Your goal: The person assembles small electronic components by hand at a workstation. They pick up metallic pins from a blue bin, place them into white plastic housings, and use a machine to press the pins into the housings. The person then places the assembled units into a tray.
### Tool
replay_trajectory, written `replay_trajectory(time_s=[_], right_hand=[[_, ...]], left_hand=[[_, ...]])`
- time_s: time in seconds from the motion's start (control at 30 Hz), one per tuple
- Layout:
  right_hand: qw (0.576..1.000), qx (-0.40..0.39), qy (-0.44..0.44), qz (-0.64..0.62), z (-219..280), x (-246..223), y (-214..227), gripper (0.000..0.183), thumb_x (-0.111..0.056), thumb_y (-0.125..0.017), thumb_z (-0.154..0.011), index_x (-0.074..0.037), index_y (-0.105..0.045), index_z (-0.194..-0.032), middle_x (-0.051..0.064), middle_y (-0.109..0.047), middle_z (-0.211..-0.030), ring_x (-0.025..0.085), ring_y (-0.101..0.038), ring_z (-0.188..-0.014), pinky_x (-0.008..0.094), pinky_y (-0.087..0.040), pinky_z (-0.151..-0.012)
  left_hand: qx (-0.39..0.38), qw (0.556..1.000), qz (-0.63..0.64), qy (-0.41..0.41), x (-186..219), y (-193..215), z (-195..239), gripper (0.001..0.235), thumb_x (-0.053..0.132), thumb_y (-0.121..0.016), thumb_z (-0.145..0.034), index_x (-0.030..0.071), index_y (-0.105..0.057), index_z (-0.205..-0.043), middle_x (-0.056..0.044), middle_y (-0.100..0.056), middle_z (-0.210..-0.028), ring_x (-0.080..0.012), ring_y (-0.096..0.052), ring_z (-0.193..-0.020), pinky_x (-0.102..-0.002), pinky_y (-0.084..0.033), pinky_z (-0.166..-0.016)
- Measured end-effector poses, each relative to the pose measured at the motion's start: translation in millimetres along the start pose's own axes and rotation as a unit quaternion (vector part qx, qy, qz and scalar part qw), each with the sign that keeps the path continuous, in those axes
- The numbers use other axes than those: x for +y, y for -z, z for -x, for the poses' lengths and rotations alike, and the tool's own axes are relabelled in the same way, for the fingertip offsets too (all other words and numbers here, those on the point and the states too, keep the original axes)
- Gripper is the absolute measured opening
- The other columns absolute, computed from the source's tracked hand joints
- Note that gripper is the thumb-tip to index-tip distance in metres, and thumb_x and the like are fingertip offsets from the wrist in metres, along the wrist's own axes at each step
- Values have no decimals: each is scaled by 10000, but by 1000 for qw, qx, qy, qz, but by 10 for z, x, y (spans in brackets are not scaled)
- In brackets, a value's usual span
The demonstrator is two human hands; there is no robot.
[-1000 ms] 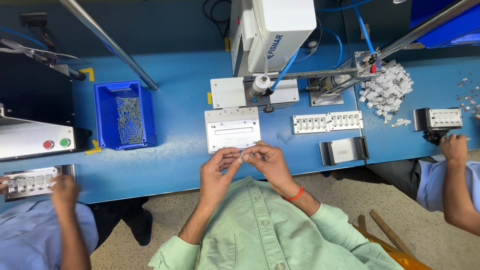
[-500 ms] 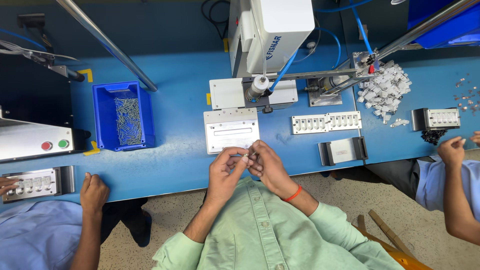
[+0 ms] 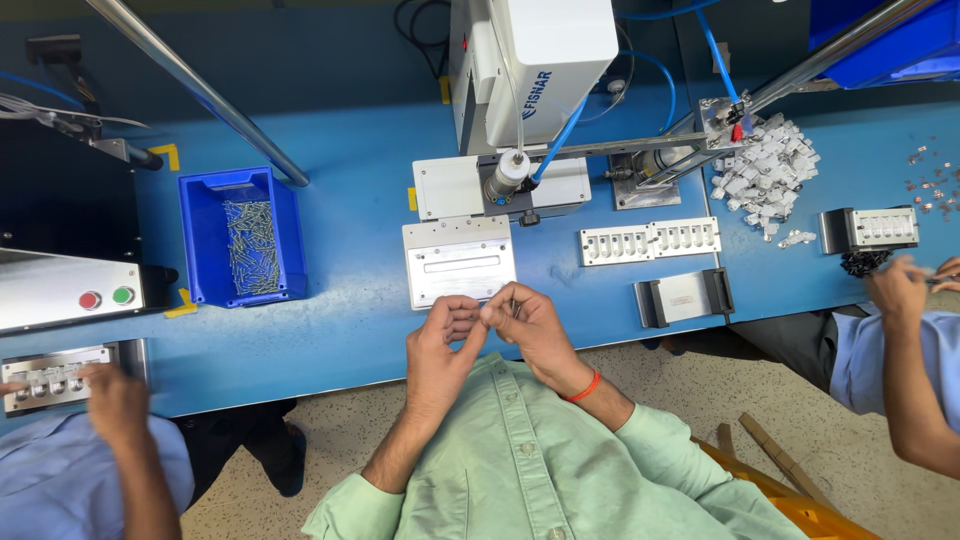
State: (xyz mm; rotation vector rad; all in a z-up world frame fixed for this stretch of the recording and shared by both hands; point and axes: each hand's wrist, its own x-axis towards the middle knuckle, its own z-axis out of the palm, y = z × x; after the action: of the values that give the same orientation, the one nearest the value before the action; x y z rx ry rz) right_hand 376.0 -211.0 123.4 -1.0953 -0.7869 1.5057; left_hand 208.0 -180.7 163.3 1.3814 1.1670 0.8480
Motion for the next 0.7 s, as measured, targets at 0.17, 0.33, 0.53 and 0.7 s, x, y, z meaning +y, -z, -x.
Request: replay_trajectory(time_s=[0.17, 0.33, 0.53, 0.7], right_hand=[[993, 51, -27, -104, -64, 61, 48, 200, -199, -662, -1032, -6, -689, -1079, -5, -567, -839, 75, -469, -729, 250, -413, -672], [959, 21, -108, -263, -116, 94, 66, 199, -190, -533, -1038, -15, -612, -1092, 76, -644, -1038, 180, -635, -997, 349, -529, -938], [926, 50, -196, -317, -171, 161, 43, 332, -265, -499, -1038, 22, -613, -1161, 123, -669, -1090, 237, -619, -1044, 414, -520, -983], [920, 34, -173, -350, -164, 248, 194, 297, -221, -543, -1030, 34, -614, -1167, 126, -665, -1080, 246, -633, -1051, 406, -506, -1007]], left_hand=[[17, 988, 146, 47, -40, 42, -29, 143, 52, -674, -961, -8, -614, -1076, -109, -763, -1004, -138, -766, -894, -279, -636, -776], [6, 998, 35, -55, 96, -5, -20, 141, 66, -723, -949, 21, -655, -1064, -108, -784, -968, -152, -784, -864, -280, -635, -768], [-2, 978, -168, -120, 178, 31, -88, 336, 204, -782, -850, 64, -694, -1144, -106, -753, -1017, -186, -746, -748, -320, -582, -624], [261, 949, -143, -104, -432, 812, -673, 138, 177, -710, -990, 68, -716, -1074, -84, -751, -924, -173, -726, -770, -310, -574, -668]])
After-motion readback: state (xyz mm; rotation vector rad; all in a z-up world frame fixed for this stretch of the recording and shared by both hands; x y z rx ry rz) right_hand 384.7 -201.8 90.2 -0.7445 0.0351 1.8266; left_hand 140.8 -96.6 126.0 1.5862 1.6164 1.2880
